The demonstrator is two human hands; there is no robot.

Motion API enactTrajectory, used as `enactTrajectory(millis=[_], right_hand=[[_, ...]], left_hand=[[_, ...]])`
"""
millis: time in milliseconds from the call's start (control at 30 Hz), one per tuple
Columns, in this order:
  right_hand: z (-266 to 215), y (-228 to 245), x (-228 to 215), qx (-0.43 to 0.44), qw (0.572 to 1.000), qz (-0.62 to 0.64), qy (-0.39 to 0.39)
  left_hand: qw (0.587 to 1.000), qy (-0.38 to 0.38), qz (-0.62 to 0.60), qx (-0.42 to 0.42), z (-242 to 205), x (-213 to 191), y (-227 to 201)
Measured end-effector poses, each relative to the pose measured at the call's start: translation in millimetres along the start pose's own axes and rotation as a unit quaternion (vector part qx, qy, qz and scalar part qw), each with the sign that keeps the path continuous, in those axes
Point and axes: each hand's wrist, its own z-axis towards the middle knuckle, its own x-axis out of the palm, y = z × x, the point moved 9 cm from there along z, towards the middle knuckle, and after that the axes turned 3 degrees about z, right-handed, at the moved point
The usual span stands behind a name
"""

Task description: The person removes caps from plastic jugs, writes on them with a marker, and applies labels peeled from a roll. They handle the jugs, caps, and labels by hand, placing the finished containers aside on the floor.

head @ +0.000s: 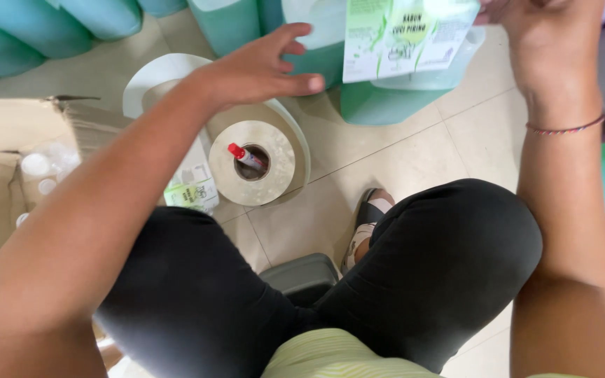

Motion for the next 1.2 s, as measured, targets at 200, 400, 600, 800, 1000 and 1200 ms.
enactTrajectory(millis=[200, 400, 600, 800, 1000, 1200], right_hand=[[-62.3, -104.9, -29.3, 0.080, 0.992, 0.081, -0.049], [-156.8, -220.9, -17.9, 0.265, 0.951, 0.109, -0.120], [-193.0, -260.2, -1.7, 0.344, 0.920, 0.133, -0.131], [-191.2, -280.6, -9.2, 0.337, 0.921, 0.140, -0.134], [-181.6, -293.3, -5.5, 0.316, 0.927, 0.156, -0.131], [-177.7, -300.3, -2.5, 0.311, 0.925, 0.168, -0.136]], left_hand=[[0.982, -0.028, -0.160, 0.100, 79.7, 73.3, -13.9], [0.972, -0.137, -0.189, 0.039, 112.1, 165.1, 81.9], [0.958, -0.180, -0.219, -0.038, 101.1, 222.1, 127.3], [0.960, -0.214, -0.178, -0.029, 117.7, 226.1, 129.9], [0.960, -0.244, -0.131, -0.039, 112.2, 218.9, 127.2], [0.970, -0.238, -0.050, -0.023, 100.7, 216.0, 113.0]])
